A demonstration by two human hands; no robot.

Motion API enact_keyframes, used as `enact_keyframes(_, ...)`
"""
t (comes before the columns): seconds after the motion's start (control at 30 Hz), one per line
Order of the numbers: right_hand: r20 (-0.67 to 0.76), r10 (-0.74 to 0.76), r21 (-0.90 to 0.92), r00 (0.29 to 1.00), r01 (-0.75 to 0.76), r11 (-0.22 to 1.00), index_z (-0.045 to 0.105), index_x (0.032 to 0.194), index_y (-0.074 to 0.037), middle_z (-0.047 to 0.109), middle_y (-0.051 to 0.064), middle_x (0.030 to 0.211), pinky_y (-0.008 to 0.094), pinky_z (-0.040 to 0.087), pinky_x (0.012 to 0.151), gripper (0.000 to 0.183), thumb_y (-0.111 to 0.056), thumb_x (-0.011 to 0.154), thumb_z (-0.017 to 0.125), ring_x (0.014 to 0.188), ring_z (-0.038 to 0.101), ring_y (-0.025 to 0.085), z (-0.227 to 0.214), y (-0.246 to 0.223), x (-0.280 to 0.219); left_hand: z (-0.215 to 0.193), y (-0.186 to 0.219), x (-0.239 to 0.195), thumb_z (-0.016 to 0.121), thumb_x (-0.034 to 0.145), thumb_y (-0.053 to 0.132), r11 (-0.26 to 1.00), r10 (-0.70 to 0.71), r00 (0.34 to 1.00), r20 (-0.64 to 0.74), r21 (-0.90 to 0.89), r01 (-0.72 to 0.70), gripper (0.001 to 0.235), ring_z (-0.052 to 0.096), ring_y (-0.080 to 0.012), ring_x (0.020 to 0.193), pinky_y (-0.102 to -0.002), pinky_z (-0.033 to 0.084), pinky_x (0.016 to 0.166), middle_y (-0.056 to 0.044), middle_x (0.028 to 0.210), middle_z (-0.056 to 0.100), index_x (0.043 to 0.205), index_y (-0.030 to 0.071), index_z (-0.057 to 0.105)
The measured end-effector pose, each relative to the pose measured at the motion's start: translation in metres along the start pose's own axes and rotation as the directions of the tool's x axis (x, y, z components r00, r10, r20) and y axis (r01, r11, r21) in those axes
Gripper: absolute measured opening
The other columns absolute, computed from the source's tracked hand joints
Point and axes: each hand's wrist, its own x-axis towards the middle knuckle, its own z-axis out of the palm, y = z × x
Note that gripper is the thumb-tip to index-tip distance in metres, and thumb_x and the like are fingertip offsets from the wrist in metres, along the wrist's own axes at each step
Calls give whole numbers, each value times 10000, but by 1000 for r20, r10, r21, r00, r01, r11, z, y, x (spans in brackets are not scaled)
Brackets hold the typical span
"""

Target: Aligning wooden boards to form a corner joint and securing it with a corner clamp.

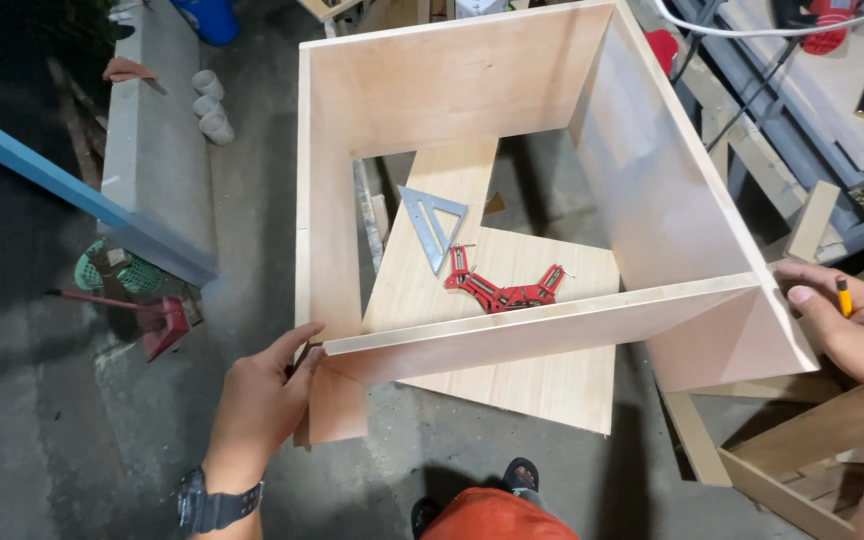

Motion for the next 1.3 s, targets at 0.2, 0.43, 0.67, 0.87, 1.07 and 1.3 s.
enact_keyframes(0.2,79,55,-4,995,-54,999,794,1342,-77,747,27,1433,268,362,1132,293,-73,1138,584,1359,599,143,-4,-22,1,2,4,0,679,1015,370,997,-32,999,-3,63,33,292,716,-152,678,-328,461,671,35,961,905,1223,288,866)
enact_keyframes(0.43,216,202,-333,955,-123,935,853,1414,-283,699,52,838,292,409,792,388,-256,1076,664,703,481,227,-7,-42,23,4,5,-5,716,1018,329,997,-66,997,-35,-36,65,313,724,-150,679,-334,448,641,0,953,901,1273,238,871)
enact_keyframes(0.67,219,223,-328,950,-144,934,891,1319,-192,754,6,974,317,431,760,293,-204,1083,718,703,480,216,-6,-52,24,7,5,-8,723,1007,311,991,-86,994,-70,-110,78,307,824,-133,953,-326,552,705,19,1147,894,1256,216,875)
enact_keyframes(0.87,216,216,-276,952,-153,949,893,1330,-176,725,22,928,313,418,711,298,-191,1071,747,655,433,209,-6,-41,25,9,1,-5,709,1015,312,994,-72,995,-71,-85,65,289,820,-123,914,-320,537,698,44,1113,900,1235,239,881)
enact_keyframes(1.07,216,217,-286,952,-151,946,918,1290,-182,622,41,743,303,390,698,279,-210,1064,757,631,400,207,-7,-35,24,7,2,-5,707,1009,311,995,-61,996,-66,-89,55,299,822,-109,930,-310,536,712,41,1107,905,1236,226,881)
enact_keyframes(1.3,210,254,-303,944,-185,935,912,1302,-203,604,48,763,320,381,677,292,-233,1062,749,629,384,219,-7,-34,24,4,9,-7,712,1019,321,990,-107,994,-38,-91,103,325,807,-135,844,-328,524,680,23,1122,905,1285,219,868)
